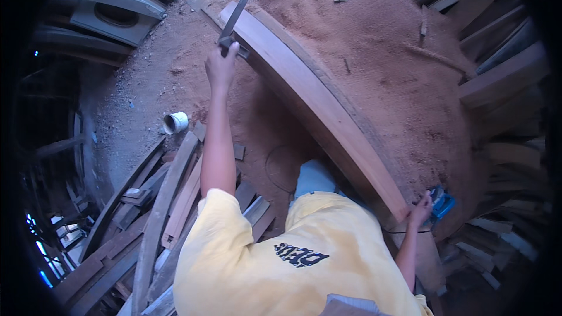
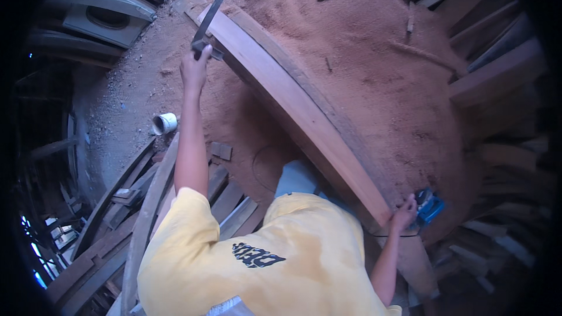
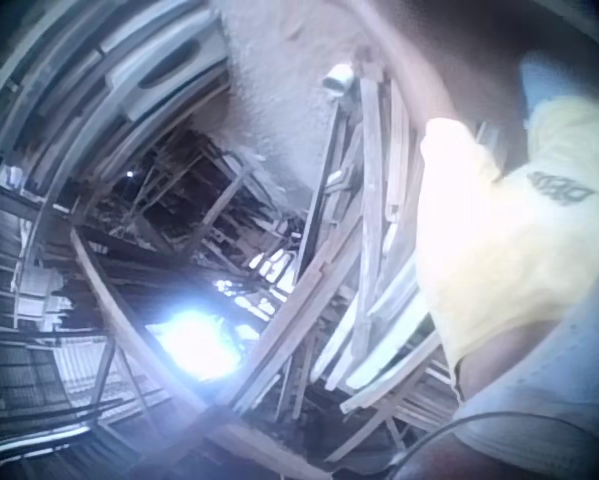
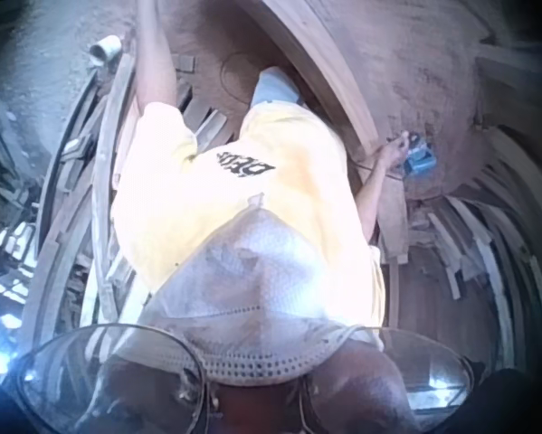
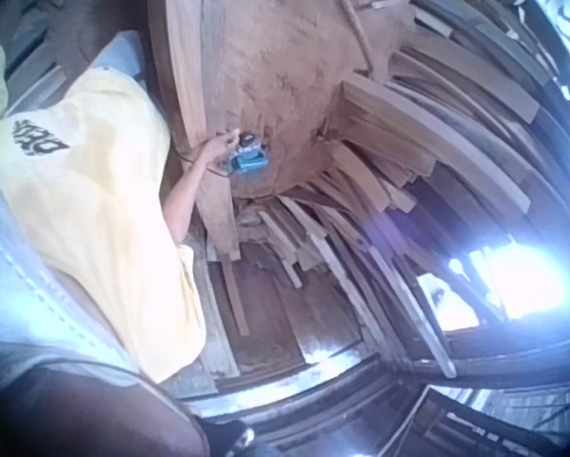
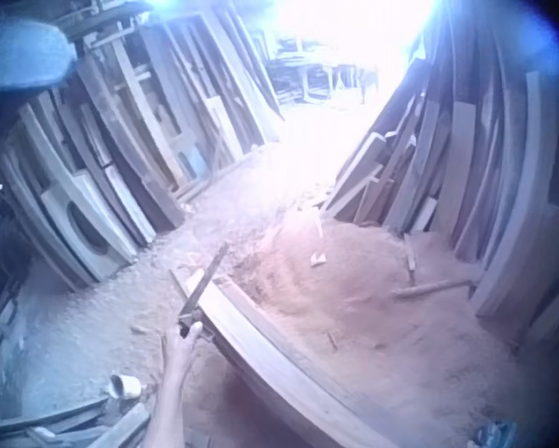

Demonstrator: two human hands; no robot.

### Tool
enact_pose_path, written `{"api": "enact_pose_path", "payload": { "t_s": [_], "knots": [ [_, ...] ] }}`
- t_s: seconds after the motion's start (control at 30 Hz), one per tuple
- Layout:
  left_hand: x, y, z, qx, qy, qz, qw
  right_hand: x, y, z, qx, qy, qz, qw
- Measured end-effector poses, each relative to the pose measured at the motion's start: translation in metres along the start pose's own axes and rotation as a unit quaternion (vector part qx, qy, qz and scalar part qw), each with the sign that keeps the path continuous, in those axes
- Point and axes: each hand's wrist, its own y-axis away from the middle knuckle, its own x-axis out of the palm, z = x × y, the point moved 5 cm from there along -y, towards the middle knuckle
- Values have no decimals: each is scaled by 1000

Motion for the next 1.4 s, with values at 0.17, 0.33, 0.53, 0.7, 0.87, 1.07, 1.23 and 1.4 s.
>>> {"api": "enact_pose_path", "payload": {
  "t_s": [0.17,0.33,0.53,0.7,0.87,1.07,1.23,1.4],
  "knots": [
    [52,190,-87,-40,297,95,949,7,72,101,-325,146,147,923],
    [167,369,-177,-130,353,373,848,1,76,125,-268,-131,235,925],
    [225,478,-233,-35,318,436,841,-18,39,108,-157,-338,371,850],
    [188,514,-239,168,186,184,950,-23,-72,51,-199,-239,250,917],
    [141,548,-148,105,170,110,974,-29,-33,45,-372,-47,187,908],
    [116,604,-53,-144,95,184,968,-5,63,20,-510,155,203,821],
    [131,634,-37,-196,134,200,950,-5,53,33,-456,179,253,834],
    [156,654,-27,-250,227,206,919,45,79,-5,-284,-27,484,827]
  ]
}}
